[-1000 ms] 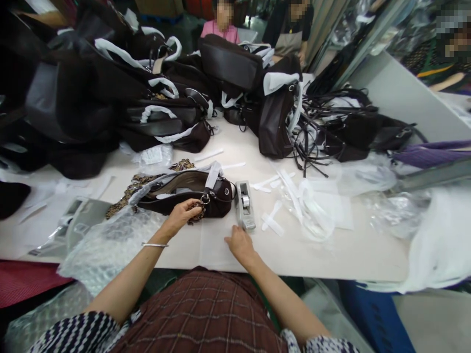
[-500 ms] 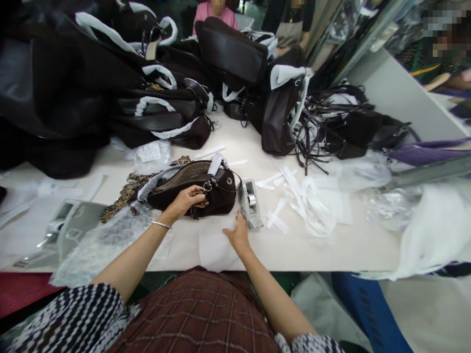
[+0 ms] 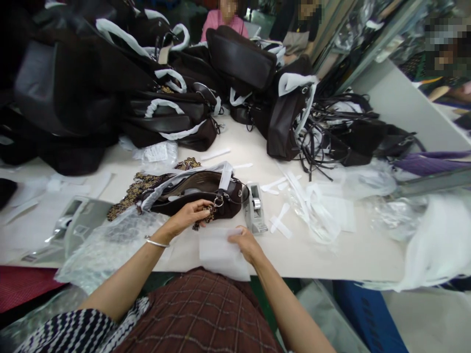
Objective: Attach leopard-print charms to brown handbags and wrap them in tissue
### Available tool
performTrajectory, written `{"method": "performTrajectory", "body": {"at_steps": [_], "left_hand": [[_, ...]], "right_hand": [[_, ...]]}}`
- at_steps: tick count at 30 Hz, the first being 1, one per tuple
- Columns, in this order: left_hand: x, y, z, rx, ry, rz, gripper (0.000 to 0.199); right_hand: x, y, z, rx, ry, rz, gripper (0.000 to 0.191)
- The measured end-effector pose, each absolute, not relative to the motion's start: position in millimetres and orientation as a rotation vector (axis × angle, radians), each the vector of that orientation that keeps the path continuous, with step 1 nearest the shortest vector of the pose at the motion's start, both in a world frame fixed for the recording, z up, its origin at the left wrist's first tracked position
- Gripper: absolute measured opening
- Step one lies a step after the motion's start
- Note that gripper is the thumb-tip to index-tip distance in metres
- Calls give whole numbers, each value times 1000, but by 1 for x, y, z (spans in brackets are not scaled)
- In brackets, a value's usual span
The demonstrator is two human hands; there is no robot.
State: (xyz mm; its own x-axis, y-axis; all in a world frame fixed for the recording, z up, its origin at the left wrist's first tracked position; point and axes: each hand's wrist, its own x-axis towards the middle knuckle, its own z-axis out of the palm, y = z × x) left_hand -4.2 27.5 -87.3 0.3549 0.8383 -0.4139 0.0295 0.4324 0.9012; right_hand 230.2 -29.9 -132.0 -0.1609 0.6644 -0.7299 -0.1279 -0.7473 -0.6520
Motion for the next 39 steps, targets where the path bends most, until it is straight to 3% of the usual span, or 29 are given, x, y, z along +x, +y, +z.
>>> {"method": "performTrajectory", "body": {"at_steps": [7,14,21,27,31,35,39], "left_hand": [[15,13,-62,1060,1290,621,41],[41,-12,-67,858,1411,820,67],[60,-26,-74,874,1566,938,96],[75,-45,-74,1139,1983,964,100],[57,-54,-81,1193,2255,1173,82],[39,-51,-93,1180,2023,966,39],[58,-48,-91,1439,2091,854,25]], "right_hand": [[215,-18,-133,-1507,-574,1872,36],[195,-1,-119,-1182,-377,1986,46],[201,14,-99,-996,-476,2224,42],[199,18,-110,-1059,-483,2122,41],[203,22,-114,-1100,-484,2118,40],[202,27,-114,-1149,-505,2112,43],[194,30,-112,-1185,-536,2018,43]]}}
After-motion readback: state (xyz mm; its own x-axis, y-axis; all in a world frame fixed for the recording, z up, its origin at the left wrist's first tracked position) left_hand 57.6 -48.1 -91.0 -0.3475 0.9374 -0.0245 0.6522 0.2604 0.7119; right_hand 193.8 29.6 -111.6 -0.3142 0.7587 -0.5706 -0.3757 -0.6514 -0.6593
